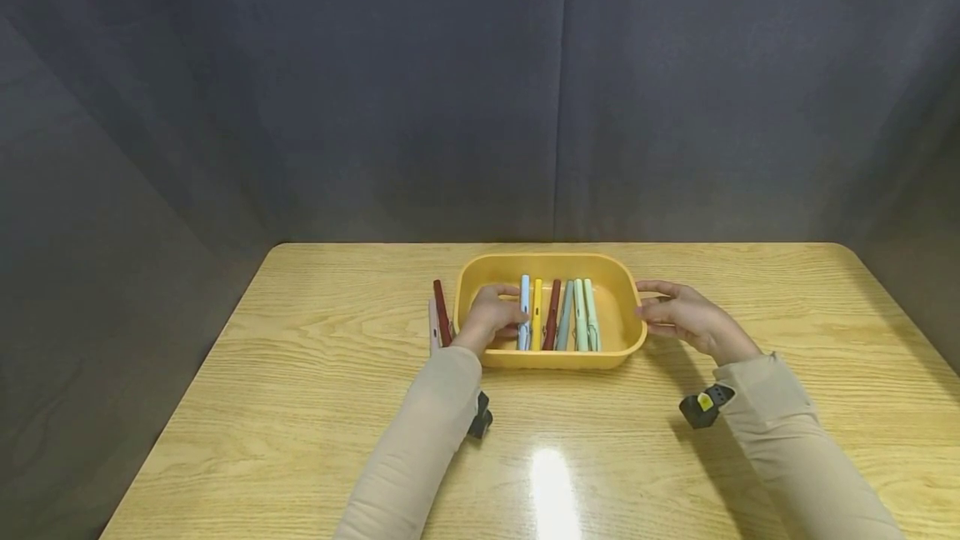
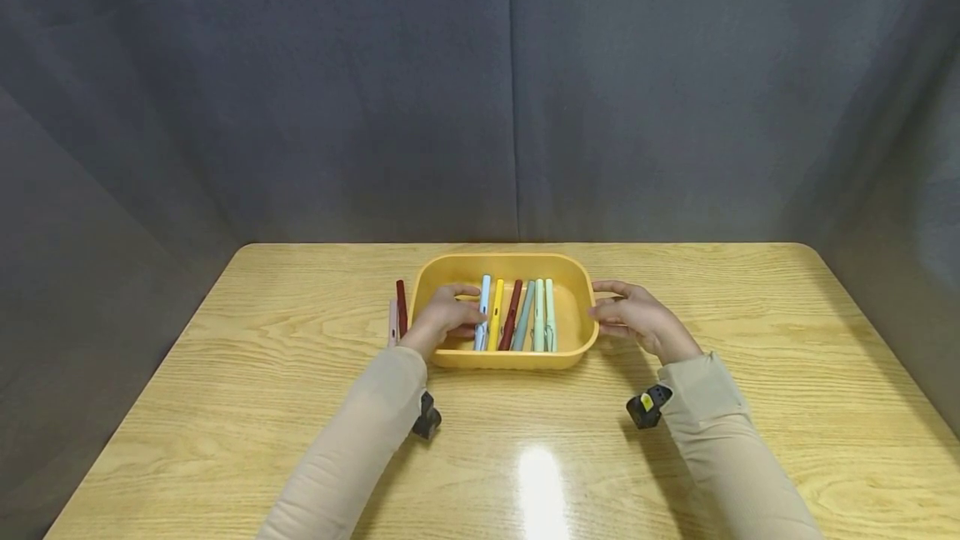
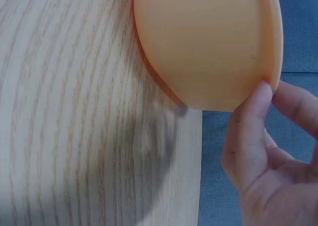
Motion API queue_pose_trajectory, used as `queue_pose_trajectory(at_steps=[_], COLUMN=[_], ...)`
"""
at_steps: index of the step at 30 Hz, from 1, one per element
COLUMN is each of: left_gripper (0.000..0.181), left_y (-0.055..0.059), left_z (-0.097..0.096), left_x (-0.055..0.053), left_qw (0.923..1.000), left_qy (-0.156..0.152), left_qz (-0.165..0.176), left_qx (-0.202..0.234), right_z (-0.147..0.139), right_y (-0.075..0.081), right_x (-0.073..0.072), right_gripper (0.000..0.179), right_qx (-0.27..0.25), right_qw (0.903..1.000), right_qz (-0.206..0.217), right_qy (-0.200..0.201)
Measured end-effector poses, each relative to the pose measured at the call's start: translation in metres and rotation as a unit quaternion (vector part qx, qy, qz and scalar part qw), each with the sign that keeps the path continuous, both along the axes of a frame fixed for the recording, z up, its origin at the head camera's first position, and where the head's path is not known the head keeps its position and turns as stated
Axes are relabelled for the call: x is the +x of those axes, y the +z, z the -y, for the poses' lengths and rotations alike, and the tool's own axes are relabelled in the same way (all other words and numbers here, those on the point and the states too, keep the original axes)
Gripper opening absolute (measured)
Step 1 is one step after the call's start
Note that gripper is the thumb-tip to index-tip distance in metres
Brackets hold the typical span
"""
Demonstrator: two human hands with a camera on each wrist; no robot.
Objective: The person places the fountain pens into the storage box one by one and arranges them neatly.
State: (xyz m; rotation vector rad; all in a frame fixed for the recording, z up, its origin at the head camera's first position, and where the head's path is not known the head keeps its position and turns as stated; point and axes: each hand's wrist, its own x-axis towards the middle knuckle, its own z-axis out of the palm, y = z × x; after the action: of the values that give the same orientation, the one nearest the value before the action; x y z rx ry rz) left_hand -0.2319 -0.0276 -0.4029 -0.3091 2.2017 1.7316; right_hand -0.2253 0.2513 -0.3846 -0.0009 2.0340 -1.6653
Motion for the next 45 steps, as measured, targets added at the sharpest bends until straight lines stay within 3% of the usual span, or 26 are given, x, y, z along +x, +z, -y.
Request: queue_pose_trajectory(at_steps=[13, 32, 45], left_gripper=[0.044, 0.042, 0.044], left_y=[-0.0037, -0.0028, -0.0020], left_z=[-0.0022, -0.0024, -0.0018], left_x=[-0.0001, 0.0016, -0.0018], left_qw=[0.9998, 0.9991, 0.9995], left_qy=[-0.013, -0.008, -0.006], left_qz=[-0.005, -0.005, -0.004], left_qx=[-0.017, -0.042, -0.032], right_z=[0.0000, 0.0007, -0.0007], right_y=[0.0001, 0.0002, 0.0004], right_x=[0.0014, 0.0025, 0.0007], right_gripper=[0.065, 0.066, 0.068], right_qx=[0.004, 0.009, 0.009], right_qw=[1.0000, 1.0000, 0.9999], right_qz=[0.000, 0.003, -0.002], right_qy=[0.000, -0.001, 0.005])
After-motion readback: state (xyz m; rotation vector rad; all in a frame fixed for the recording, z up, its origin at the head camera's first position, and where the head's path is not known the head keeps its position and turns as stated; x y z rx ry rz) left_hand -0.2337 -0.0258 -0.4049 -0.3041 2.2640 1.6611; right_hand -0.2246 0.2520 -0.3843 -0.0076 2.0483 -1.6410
